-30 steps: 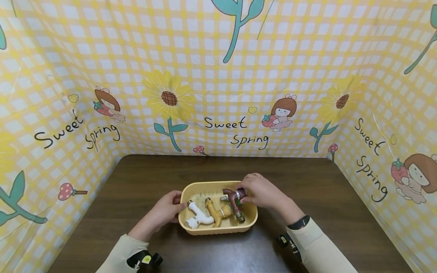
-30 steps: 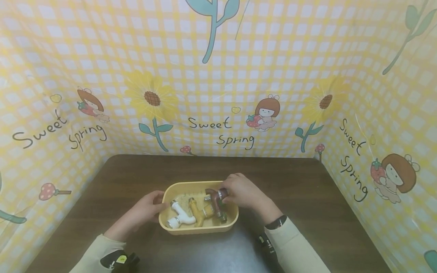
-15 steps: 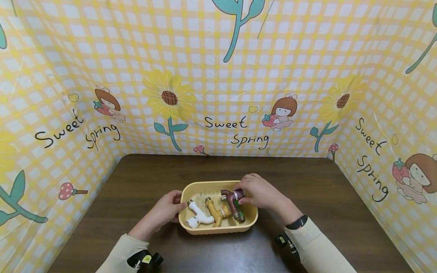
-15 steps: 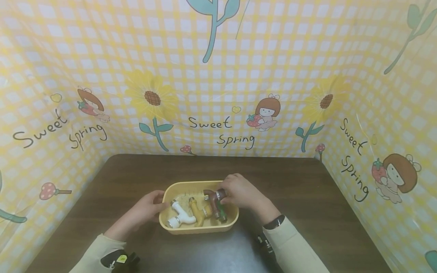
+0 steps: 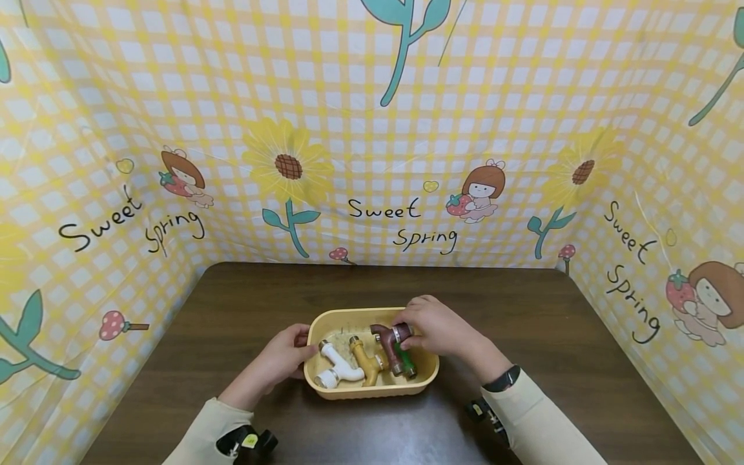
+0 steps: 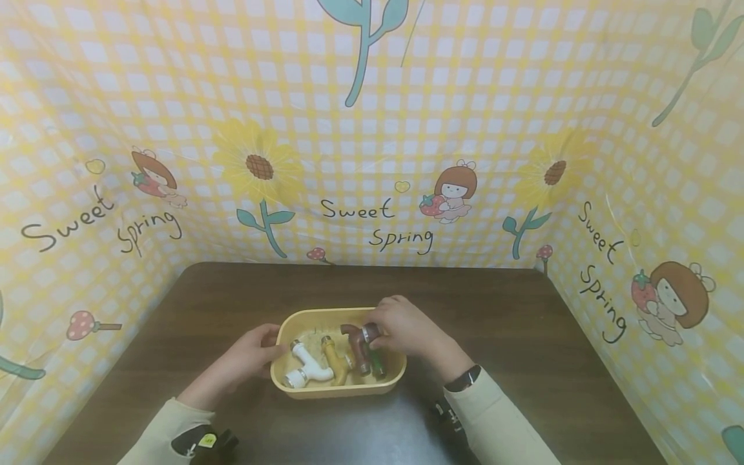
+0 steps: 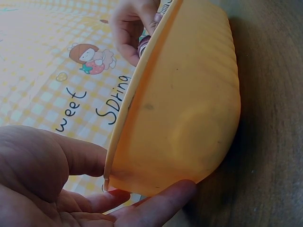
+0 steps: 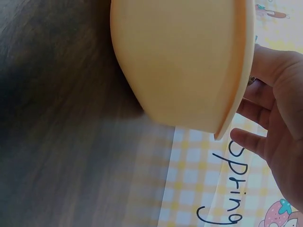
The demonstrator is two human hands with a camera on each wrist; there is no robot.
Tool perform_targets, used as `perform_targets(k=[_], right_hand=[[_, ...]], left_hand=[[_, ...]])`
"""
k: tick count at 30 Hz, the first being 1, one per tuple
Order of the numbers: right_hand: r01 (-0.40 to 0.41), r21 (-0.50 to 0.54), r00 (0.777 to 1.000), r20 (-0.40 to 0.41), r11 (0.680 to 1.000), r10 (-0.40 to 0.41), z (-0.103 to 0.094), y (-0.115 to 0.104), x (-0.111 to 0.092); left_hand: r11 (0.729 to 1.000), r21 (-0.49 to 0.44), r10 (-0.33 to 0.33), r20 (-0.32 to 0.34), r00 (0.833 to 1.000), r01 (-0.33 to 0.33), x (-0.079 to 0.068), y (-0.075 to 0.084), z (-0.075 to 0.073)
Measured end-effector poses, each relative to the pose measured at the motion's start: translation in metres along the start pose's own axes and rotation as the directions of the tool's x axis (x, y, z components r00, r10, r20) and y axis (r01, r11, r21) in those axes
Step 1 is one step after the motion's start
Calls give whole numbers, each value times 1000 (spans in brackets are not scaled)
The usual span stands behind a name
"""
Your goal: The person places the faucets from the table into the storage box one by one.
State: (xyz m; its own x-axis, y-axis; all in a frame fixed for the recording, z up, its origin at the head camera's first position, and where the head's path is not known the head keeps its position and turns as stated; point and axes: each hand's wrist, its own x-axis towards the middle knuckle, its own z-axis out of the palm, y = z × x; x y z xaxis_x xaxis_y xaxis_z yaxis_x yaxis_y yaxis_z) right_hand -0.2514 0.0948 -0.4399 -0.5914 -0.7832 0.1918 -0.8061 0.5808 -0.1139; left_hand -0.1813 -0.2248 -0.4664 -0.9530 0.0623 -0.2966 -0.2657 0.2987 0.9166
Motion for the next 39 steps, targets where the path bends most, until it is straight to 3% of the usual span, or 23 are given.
perform_targets(k=[19,39], right_hand=[[66,-29,997,31,997,-65,-12,-9,15],[75,20,991,106,997,-77,-4,-16,34]], left_hand=[[1000,7,3,-4,1000,-3,2,0,-1],[1000,16,10,-15,1000,-10,0,1,1]])
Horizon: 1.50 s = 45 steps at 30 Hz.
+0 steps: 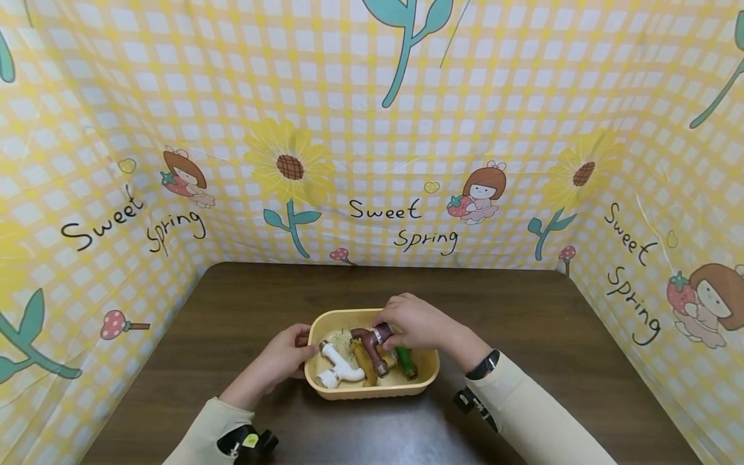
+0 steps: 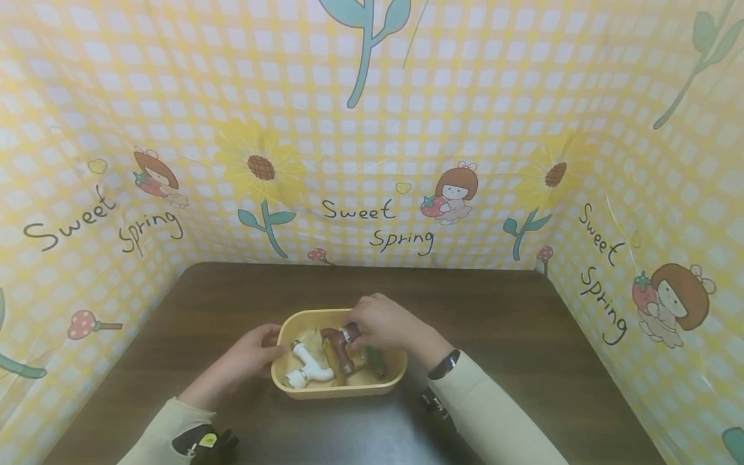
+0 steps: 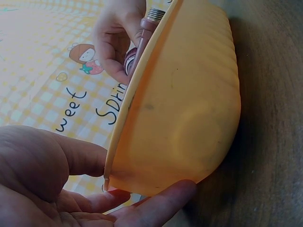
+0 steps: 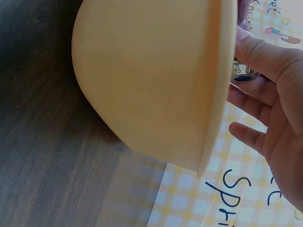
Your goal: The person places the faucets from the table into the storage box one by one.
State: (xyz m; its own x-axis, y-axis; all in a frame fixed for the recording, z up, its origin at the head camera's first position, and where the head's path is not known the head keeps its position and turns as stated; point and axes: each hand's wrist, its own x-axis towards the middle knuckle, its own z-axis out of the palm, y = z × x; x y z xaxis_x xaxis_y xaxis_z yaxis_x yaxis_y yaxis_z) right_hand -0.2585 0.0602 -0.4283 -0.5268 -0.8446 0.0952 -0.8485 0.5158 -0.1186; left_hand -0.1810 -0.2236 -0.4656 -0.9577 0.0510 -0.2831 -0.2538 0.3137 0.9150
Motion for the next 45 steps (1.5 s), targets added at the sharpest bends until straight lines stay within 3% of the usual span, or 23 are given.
perform_targets(k=[15,45], right_hand=[[27,-11,999,25,1000,-27,3,-3,10],[-23,21,996,90,1000,21,12,-10,25]], left_hand=[[1000,-6,2,0,1000,-2,1,-1,0],[1000,-7,0,2,1000,0,1,-2,-1]])
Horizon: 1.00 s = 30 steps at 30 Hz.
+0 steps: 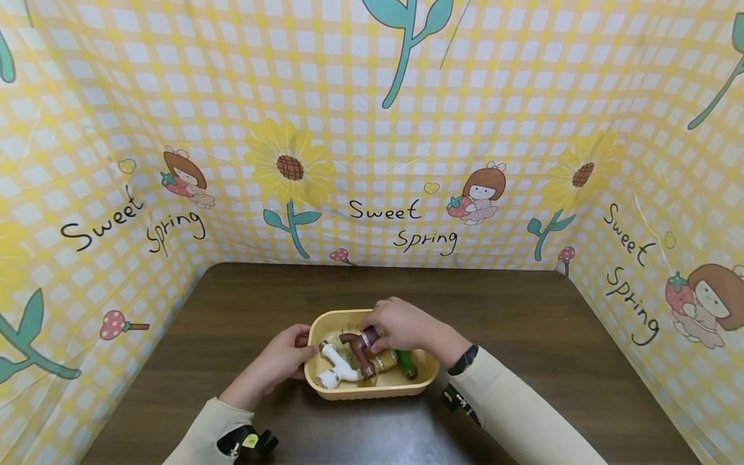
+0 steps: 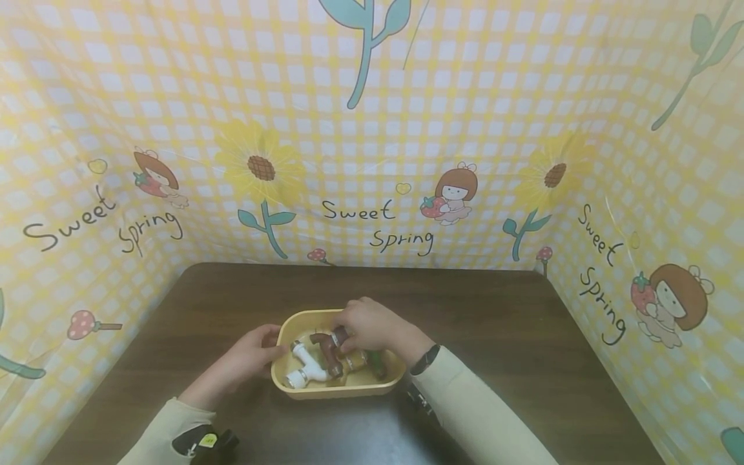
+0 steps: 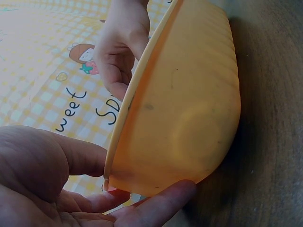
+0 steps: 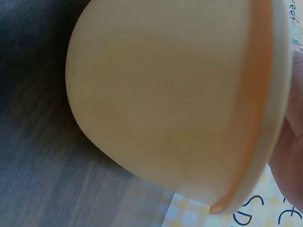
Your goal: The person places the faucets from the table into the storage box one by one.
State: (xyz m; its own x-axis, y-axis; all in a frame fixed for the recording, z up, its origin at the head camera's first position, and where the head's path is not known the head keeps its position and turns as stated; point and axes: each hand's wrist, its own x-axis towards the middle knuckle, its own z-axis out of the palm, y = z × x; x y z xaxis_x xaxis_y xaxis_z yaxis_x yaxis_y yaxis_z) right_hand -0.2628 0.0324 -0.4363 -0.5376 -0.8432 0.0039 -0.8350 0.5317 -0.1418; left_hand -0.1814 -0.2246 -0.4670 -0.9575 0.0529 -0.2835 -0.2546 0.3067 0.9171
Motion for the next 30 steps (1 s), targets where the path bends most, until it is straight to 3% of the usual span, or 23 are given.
perform_targets(k=[30], right_hand=[[46,-33,999,16,998,-46,5,-8,9]], left_hand=[[1000,-20,7,6,1000,-7,0,-2,0]])
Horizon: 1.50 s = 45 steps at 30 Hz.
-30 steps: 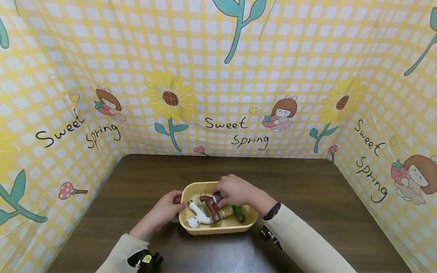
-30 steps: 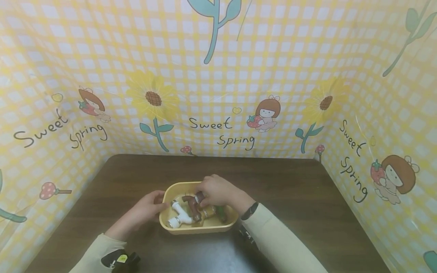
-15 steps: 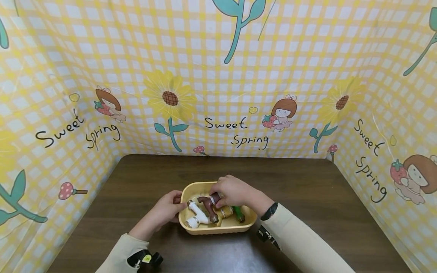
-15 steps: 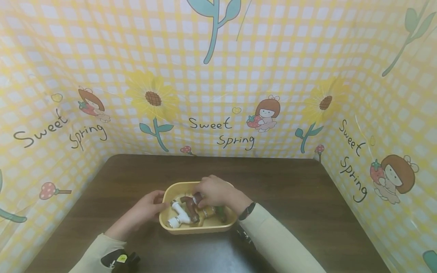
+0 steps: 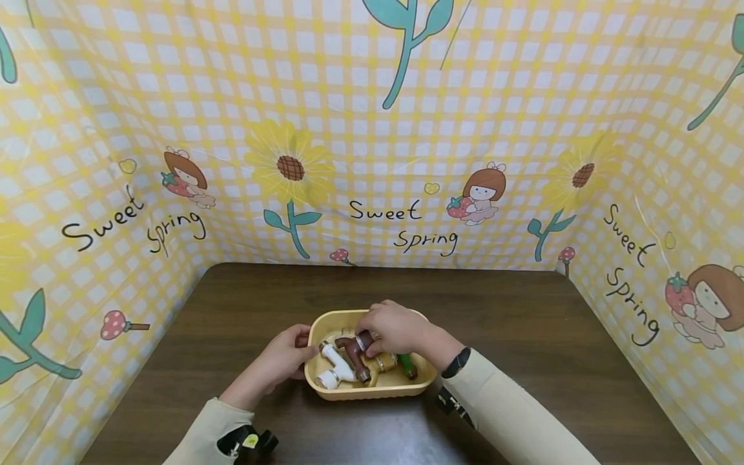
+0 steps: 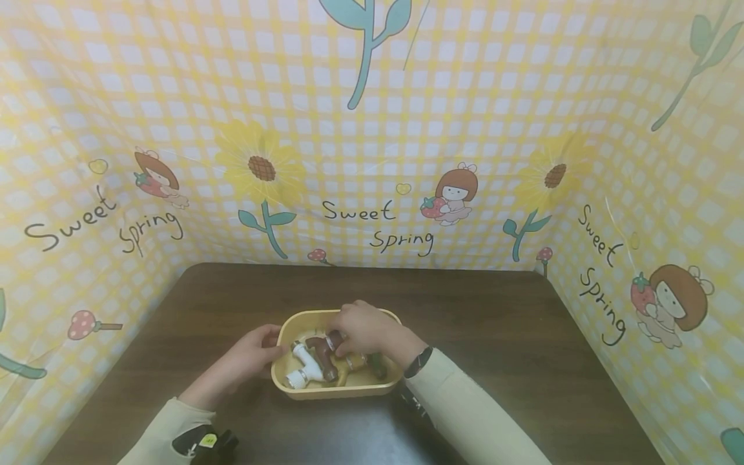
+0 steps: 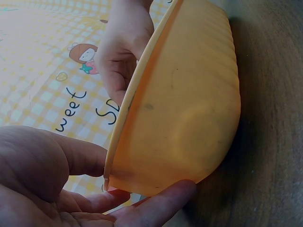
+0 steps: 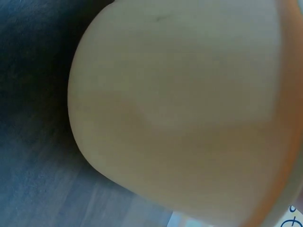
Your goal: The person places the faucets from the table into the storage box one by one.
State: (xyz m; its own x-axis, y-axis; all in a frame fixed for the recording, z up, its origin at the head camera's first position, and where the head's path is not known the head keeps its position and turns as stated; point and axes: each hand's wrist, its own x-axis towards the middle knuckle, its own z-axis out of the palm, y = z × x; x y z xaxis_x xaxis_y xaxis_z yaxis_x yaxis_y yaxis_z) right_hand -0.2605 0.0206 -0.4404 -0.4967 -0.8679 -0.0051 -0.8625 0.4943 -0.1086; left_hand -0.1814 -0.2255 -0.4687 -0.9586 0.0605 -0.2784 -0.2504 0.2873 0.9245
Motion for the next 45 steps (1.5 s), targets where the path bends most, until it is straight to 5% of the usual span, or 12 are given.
perform_targets(k=[45], right_hand=[[-8,-8,1000,-10,1000,8,9,-2,7]], left_hand=[[1000,4,7,-7,1000,-7,-1,0,0]])
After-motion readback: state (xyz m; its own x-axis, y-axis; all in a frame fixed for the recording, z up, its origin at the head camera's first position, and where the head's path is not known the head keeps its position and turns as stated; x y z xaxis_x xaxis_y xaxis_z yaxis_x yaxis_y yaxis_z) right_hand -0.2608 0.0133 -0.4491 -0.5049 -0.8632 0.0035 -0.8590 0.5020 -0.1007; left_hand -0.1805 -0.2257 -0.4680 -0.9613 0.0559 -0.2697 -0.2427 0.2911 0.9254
